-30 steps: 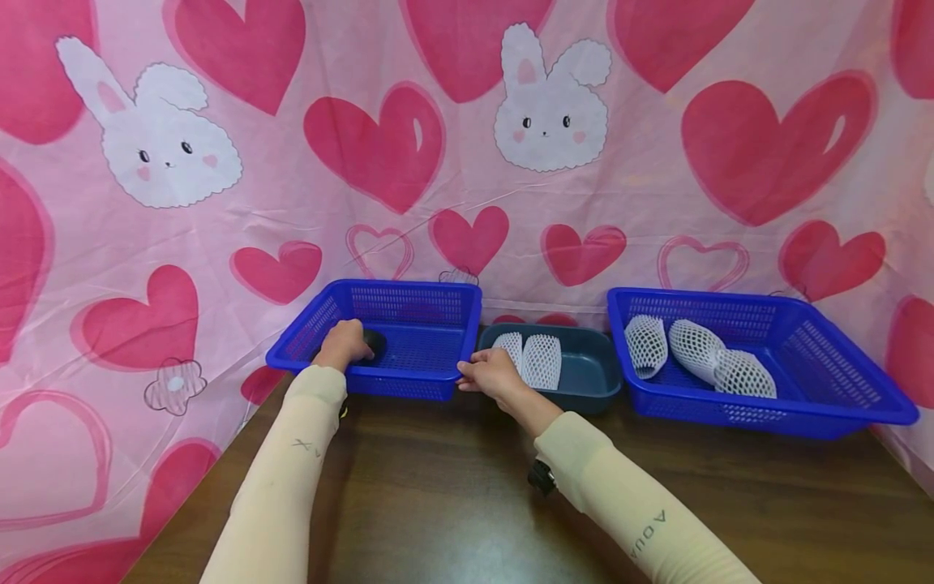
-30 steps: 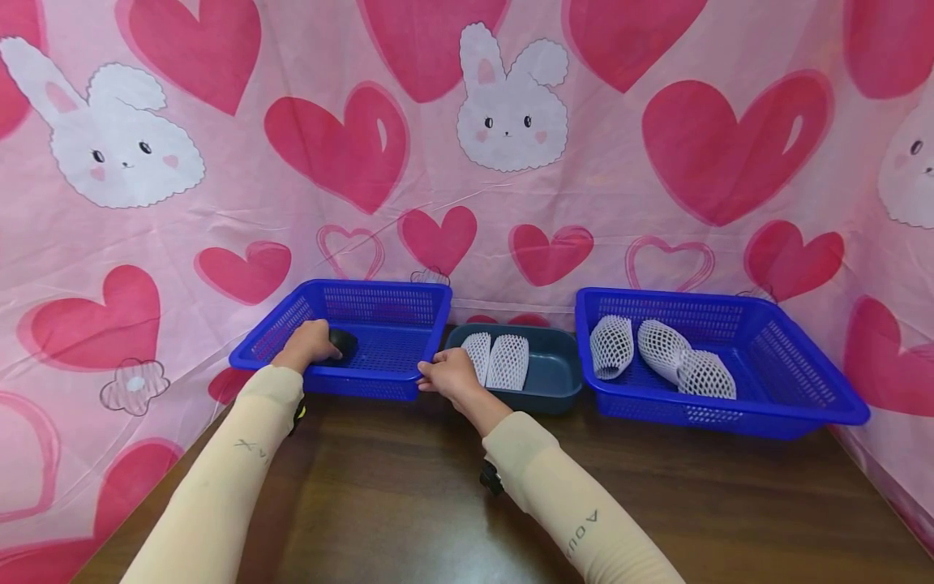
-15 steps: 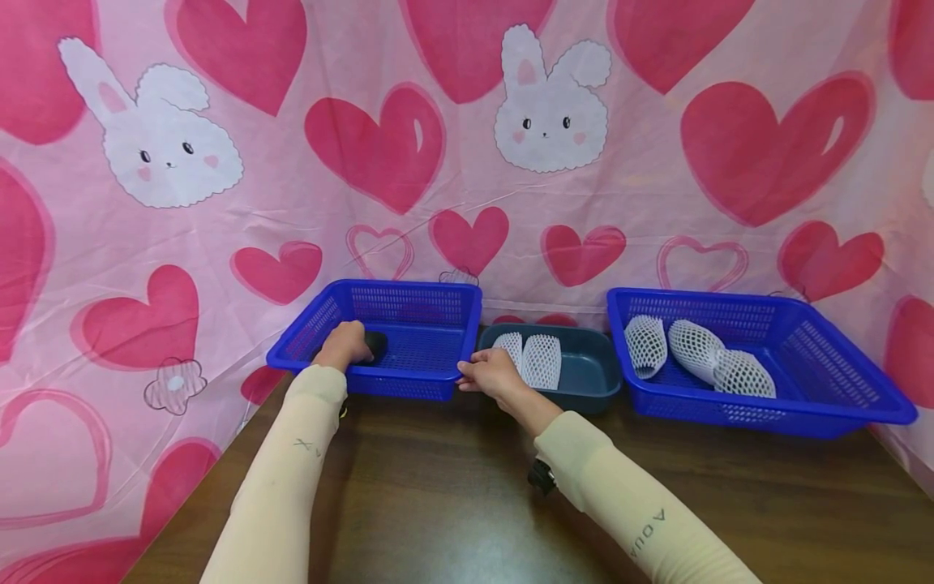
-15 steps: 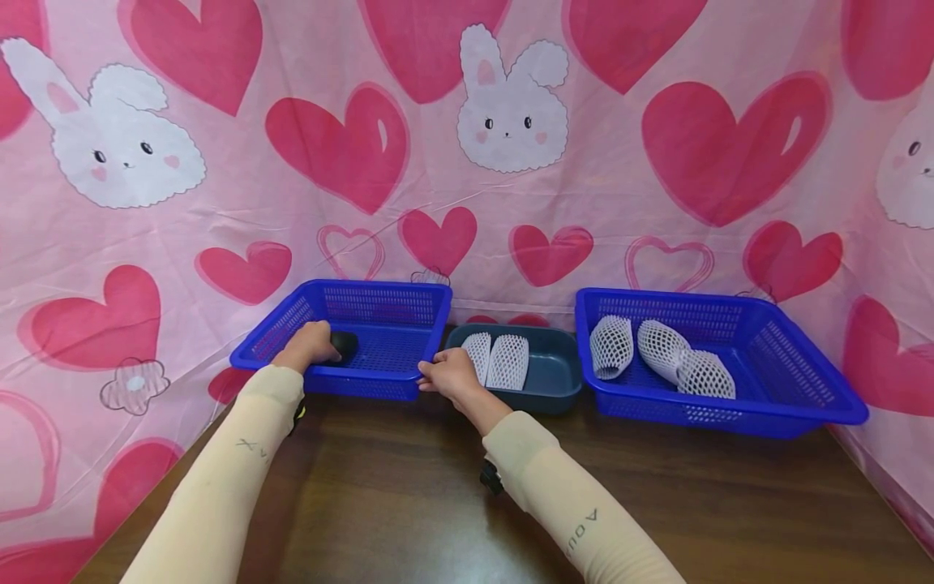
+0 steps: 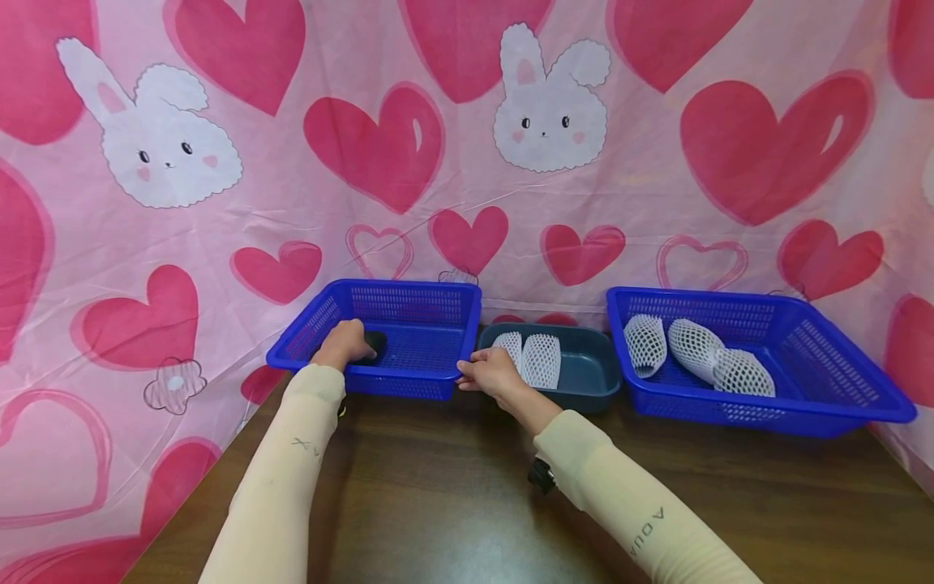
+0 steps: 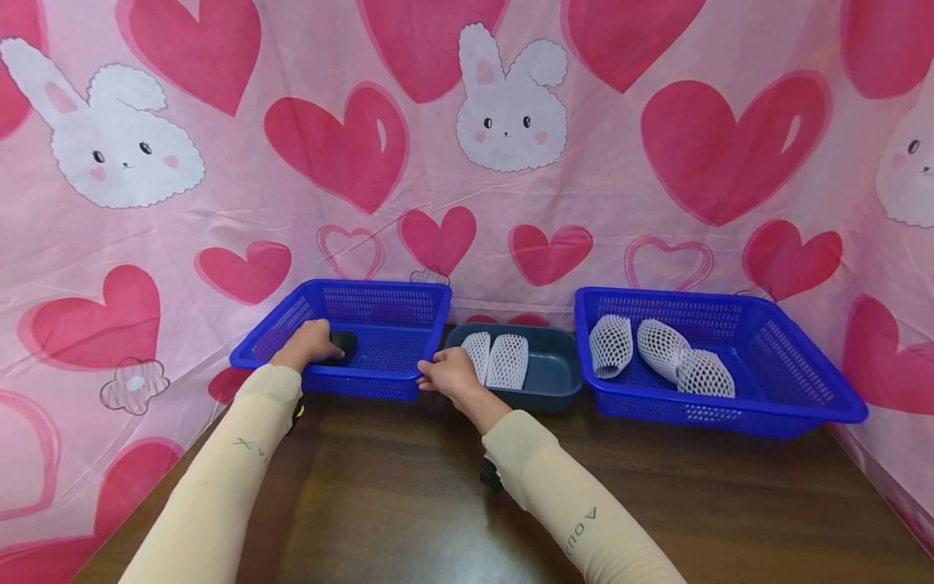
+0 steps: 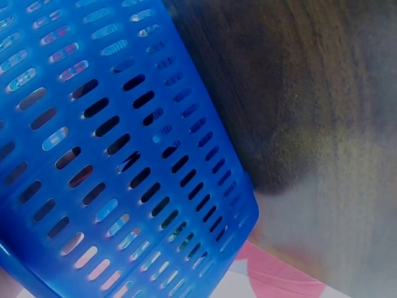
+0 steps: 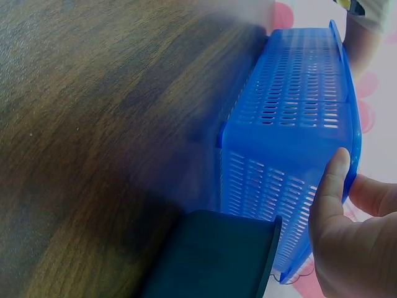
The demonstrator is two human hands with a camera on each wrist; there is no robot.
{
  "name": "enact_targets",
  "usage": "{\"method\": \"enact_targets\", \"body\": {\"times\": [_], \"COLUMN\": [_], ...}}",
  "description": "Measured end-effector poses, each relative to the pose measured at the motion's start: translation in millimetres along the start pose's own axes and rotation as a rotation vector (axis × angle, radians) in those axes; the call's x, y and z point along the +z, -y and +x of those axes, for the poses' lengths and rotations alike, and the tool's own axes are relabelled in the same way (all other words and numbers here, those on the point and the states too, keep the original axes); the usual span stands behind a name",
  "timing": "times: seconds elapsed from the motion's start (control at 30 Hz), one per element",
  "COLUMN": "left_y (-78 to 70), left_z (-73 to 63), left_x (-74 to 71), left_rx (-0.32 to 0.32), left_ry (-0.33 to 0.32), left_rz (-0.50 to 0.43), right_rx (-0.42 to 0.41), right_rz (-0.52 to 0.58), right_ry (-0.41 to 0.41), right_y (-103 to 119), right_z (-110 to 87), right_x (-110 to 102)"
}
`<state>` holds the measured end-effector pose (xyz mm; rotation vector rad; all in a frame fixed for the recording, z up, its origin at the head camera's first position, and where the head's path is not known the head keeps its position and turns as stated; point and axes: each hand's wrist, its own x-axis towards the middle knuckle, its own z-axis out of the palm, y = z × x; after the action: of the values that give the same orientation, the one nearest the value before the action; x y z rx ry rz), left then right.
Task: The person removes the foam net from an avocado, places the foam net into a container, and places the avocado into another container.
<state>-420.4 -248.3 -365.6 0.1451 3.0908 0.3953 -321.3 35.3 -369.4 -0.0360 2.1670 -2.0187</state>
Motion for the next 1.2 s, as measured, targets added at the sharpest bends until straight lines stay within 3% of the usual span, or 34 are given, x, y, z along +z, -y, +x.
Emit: {"method": "enact_targets", "body": {"times": [0.5,0.83,1.2], "left_y": [-10.6,-15.7,-24.1], "left_z": [-3.0,-9.5,-16.6], "left_x": [-7.8,-16.2,-21.3], "left_rx": [0.058,0.061,0.102], "left_ry": [-0.116,-0.135,-0.181], "left_rz": [-0.06,-0.146,-0.169], "right_rx": [0.004,-0.013,-0.091], "right_rz": [-0.004,-0.047,-0.093], "right_ry": [-0.004,-0.015,0.053], "right_y": [-1.0,1.9,12.0], "right_z": [-0.1,-4.8,-23.7], "right_x": [-4.9,-18.5,-43.1]}}
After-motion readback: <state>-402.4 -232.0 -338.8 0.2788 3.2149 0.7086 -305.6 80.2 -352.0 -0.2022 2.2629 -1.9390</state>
